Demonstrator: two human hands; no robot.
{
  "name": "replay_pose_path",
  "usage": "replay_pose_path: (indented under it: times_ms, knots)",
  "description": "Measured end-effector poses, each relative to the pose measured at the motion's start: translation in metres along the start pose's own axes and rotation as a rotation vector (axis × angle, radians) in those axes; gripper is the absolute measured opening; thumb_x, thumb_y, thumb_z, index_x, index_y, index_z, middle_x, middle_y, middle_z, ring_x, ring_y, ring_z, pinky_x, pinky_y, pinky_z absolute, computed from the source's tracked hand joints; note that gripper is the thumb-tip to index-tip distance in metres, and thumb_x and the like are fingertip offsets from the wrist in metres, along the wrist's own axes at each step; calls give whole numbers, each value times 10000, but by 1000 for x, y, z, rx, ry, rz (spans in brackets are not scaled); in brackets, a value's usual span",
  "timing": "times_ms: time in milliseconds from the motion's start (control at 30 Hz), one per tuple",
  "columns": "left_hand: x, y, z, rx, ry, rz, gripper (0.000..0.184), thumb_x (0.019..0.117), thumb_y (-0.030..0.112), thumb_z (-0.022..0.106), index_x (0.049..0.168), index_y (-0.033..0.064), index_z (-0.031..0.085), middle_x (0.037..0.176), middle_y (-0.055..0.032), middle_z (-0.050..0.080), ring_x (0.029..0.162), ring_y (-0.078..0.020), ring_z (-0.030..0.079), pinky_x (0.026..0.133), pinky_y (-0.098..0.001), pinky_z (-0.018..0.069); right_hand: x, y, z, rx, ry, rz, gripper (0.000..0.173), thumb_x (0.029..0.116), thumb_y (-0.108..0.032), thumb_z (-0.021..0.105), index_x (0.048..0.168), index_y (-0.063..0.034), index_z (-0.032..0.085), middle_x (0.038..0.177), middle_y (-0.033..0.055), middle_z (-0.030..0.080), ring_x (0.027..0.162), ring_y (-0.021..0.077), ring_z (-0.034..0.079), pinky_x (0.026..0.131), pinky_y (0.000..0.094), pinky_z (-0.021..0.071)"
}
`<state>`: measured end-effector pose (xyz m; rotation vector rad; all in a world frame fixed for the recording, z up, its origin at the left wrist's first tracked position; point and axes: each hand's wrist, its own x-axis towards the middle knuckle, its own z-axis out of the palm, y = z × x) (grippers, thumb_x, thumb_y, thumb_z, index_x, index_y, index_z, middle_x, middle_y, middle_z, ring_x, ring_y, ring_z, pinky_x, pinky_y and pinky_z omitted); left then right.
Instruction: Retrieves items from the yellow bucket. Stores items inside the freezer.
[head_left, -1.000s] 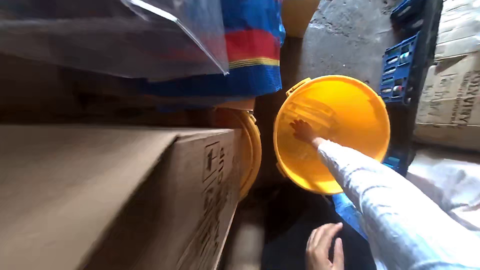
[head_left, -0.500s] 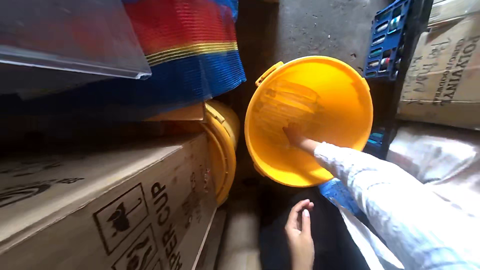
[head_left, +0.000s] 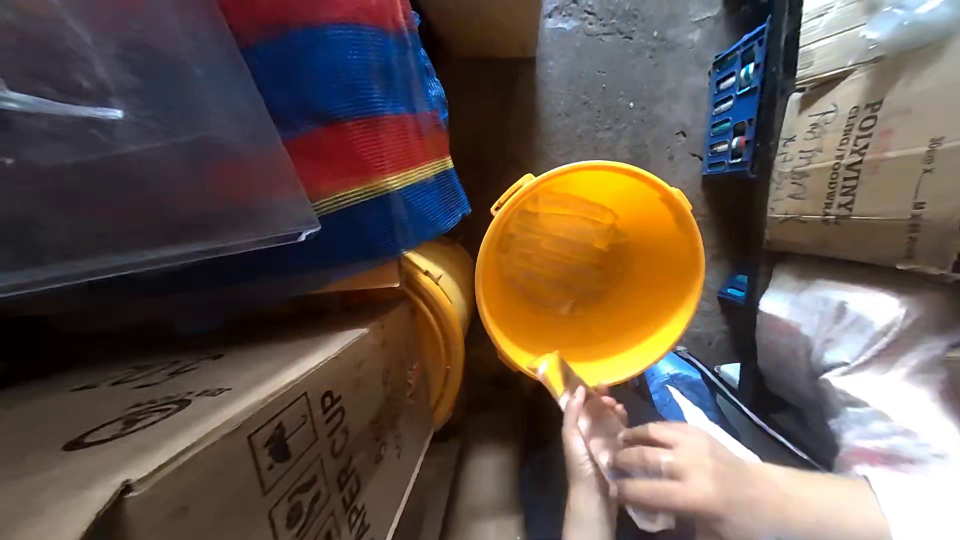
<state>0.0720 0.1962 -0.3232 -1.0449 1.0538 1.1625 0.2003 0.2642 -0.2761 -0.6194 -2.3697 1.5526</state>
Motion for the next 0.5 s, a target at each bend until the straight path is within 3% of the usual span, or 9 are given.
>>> replay_pose_path:
  times_ms: [67,100,133,167,233,267,333,433,500]
  knots:
    - [0,12,-9,-28,17,75,380,1062,197,318,885,83,634,726,-31,700,621,-110,701,593,-237,604,23,49,10,338,164,138,479,1021,-545,509,1075,-105,692,977,50,728,935,141,701,826,337,586]
    - [0,18,-14,-36,34,88,341,1042,176,333,893,83,626,727,-34,691,608,-112,693,575,-242,600,42,85,18,518,257,330,430,1050,-454,486,1049,-56,649,933,26,696,876,89,683,802,294,586]
    - [0,21,-18,-39,56,93,309,1035,169,340,917,79,612,740,-44,691,599,-120,692,558,-253,600,66,126,29,703,369,610,375,1070,-314,433,1068,27,588,898,58,667,800,110,680,748,305,596]
    - [-1,23,-22,-43,74,90,301,1040,169,338,936,71,602,752,-55,693,592,-128,690,546,-262,601,92,170,43,890,474,953,395,1109,-273,365,1200,85,504,955,134,625,800,179,677,741,340,598]
    - [-4,21,-29,-56,69,59,260,1030,169,348,1005,55,580,784,-73,699,589,-145,690,540,-276,603,123,268,79,1241,689,1434,587,1114,-433,330,1519,-9,291,1338,248,521,1078,328,638,877,432,567]
    - [-6,19,-33,-48,50,38,237,1017,166,359,1068,47,558,800,-76,695,595,-146,687,548,-278,603,128,304,98,1331,770,1501,683,1088,-523,339,1575,-61,211,1468,248,463,1197,347,610,938,446,559]
    - [-8,15,-43,-30,16,-4,229,977,150,410,1140,38,525,827,-79,692,612,-146,687,565,-278,602,132,342,126,1296,835,1414,777,1064,-620,297,1602,-69,196,1524,213,459,1277,309,591,1001,429,542]
    - [-10,13,-58,-18,28,-61,170,932,135,475,1017,27,575,829,-95,707,609,-148,689,566,-282,602,157,364,142,1255,1050,1412,782,1065,-644,191,1590,-65,222,1588,152,417,1401,249,496,1100,393,465]
    - [-9,16,-70,7,9,-85,144,903,142,547,980,30,595,831,-96,708,618,-147,691,577,-285,604,170,378,150,1030,991,1489,708,1111,-509,211,1609,-6,190,1684,204,184,1551,323,238,1235,476,290]
